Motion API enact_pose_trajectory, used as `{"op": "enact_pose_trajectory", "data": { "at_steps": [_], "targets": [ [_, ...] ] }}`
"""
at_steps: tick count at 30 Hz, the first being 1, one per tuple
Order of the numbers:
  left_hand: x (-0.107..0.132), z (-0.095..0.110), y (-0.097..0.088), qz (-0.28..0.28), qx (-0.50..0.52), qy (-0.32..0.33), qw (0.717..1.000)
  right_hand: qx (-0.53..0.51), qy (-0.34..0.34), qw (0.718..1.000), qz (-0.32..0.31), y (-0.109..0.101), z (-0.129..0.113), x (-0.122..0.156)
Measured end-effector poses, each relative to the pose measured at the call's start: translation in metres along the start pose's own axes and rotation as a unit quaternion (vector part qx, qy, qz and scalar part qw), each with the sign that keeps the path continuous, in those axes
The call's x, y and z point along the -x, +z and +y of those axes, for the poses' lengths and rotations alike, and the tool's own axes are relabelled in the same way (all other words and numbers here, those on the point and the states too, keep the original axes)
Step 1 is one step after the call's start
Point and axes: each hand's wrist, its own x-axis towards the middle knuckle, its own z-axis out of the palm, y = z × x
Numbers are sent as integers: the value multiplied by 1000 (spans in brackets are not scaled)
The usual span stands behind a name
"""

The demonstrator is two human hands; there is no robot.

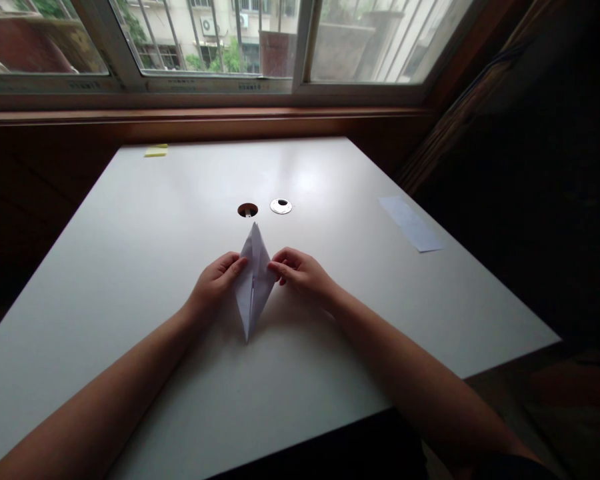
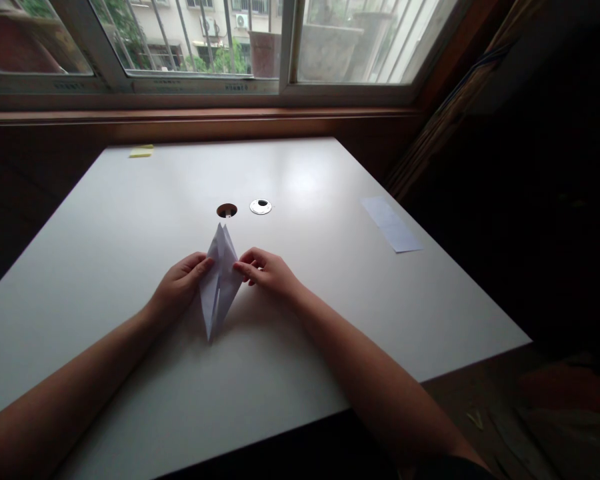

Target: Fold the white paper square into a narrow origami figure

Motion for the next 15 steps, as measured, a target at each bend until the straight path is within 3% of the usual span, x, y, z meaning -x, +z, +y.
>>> {"op": "enact_pose_trajectory", "data": {
  "at_steps": [7,10,15],
  "targets": [
    [0,9,1,-18,-78,44,996,-11,13,1000,3,1,0,-1],
    [-1,7,1,-27,-62,48,997,-23,6,1000,4,0,1,-1],
    [-1,4,2,-91,15,12,996,-55,7,998,6,-1,5,-2]
  ]
}}
